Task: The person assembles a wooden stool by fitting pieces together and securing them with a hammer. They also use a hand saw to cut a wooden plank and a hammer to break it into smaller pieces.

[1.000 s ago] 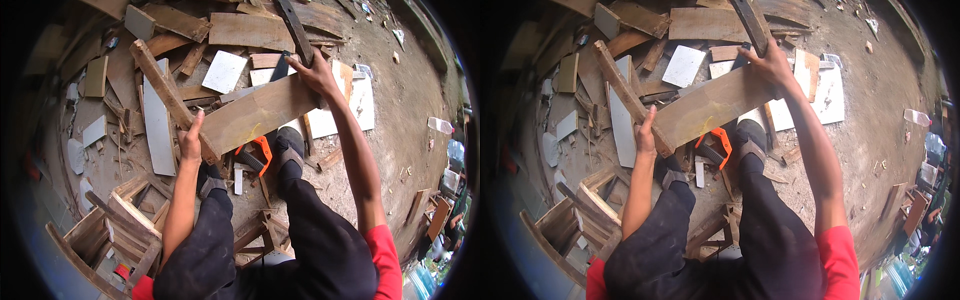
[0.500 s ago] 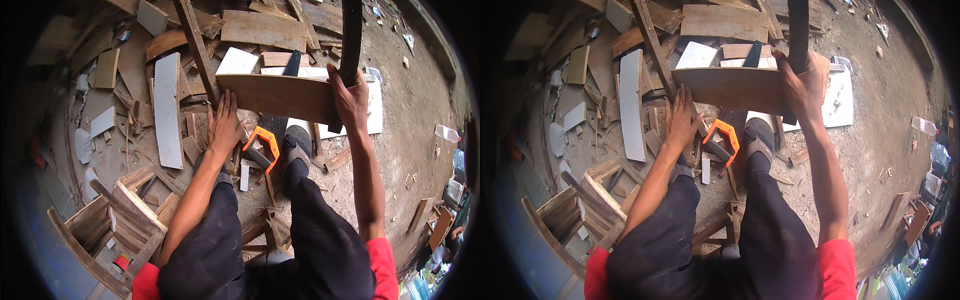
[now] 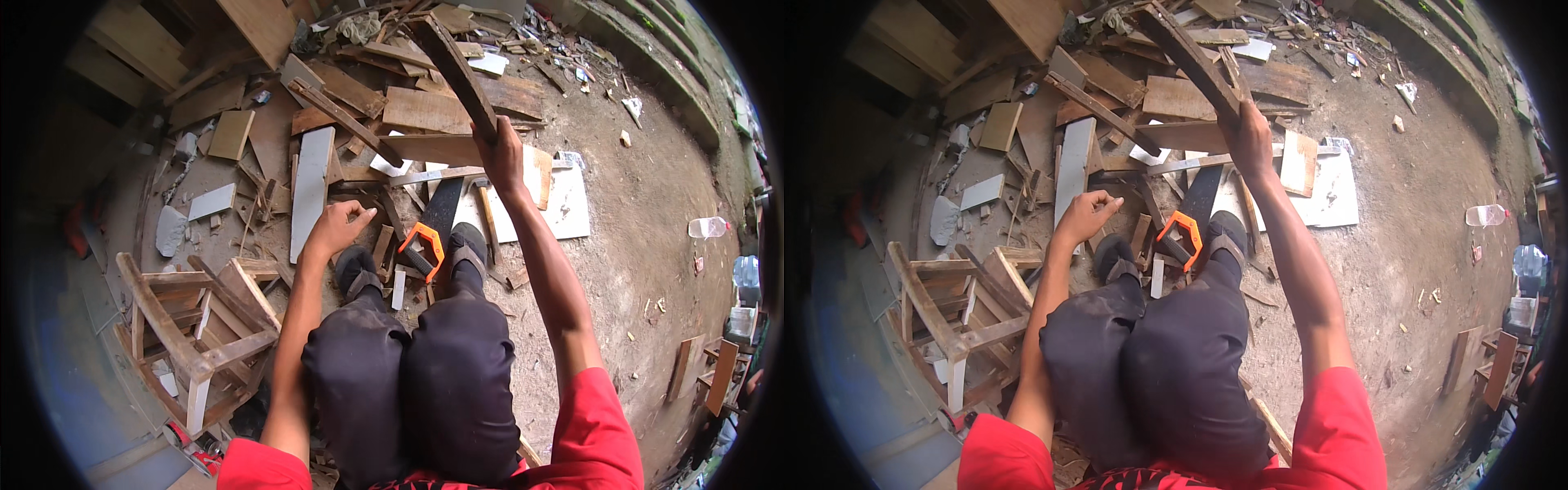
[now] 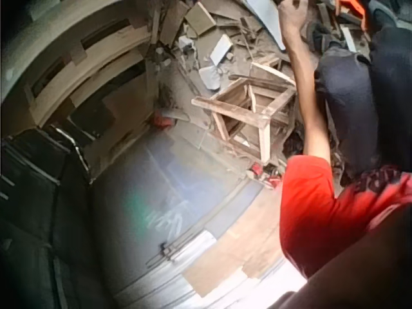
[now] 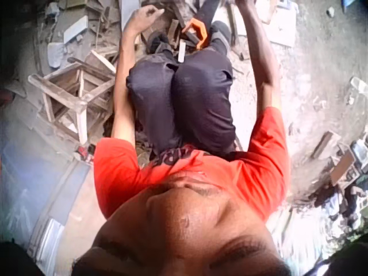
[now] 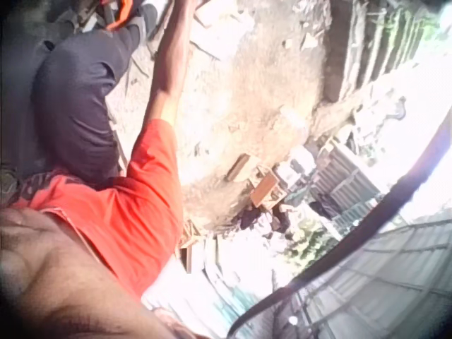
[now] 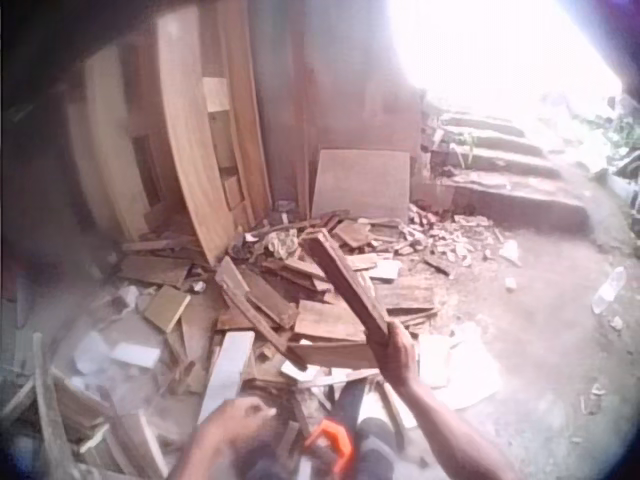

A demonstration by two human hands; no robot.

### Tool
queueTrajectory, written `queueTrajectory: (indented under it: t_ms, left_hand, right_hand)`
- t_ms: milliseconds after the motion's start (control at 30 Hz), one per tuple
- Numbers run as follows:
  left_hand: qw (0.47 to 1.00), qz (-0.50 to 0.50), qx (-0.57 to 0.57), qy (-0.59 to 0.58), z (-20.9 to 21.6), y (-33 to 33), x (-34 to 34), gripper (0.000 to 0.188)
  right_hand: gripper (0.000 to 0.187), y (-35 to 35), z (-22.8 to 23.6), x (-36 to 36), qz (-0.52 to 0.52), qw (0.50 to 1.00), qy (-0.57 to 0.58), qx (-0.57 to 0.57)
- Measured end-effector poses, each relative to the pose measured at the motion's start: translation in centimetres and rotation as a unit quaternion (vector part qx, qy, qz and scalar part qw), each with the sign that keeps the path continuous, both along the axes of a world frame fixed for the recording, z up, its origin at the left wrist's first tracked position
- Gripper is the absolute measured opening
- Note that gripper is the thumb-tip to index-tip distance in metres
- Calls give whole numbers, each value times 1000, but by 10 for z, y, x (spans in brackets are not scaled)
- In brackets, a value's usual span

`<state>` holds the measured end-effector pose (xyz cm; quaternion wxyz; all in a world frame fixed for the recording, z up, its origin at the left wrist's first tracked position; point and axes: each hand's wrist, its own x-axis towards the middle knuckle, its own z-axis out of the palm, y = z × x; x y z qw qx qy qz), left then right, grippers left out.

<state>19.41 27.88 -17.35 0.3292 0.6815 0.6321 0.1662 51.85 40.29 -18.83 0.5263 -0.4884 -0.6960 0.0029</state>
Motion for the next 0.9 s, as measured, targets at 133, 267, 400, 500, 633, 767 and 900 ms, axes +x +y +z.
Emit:
queueTrajectory:
  t_ms: [133,267,400,500,633,767,900]
  left_hand:
    - [997,-4,73,-23,71,-18,-8,36]
    - [958,77,269,-70,111,-32,-16,49]
    - [909,225,241,-254,154,-24,-39,85]
    - [870,266,171,-379,188,-22,-49,101]
    - [867,219,104,-437,229,-31,-31,108]
    - [785,280,553,3,221,-47,12,87]
    - [731,-19,677,81,286,-86,79,81]
  right_hand:
    - [37,-34,52,-14,-26,996,84,-17]
    - [41,-72,116,-7,-66,989,132,-27]
    - [36,-111,195,22,-17,984,151,-92]
    - [34,-134,250,44,40,975,153,-156]
    - [32,-156,299,65,82,961,97,-244]
    - [48,-145,302,92,108,974,-53,-194]
    - [36,-137,283,78,208,952,-172,-144]
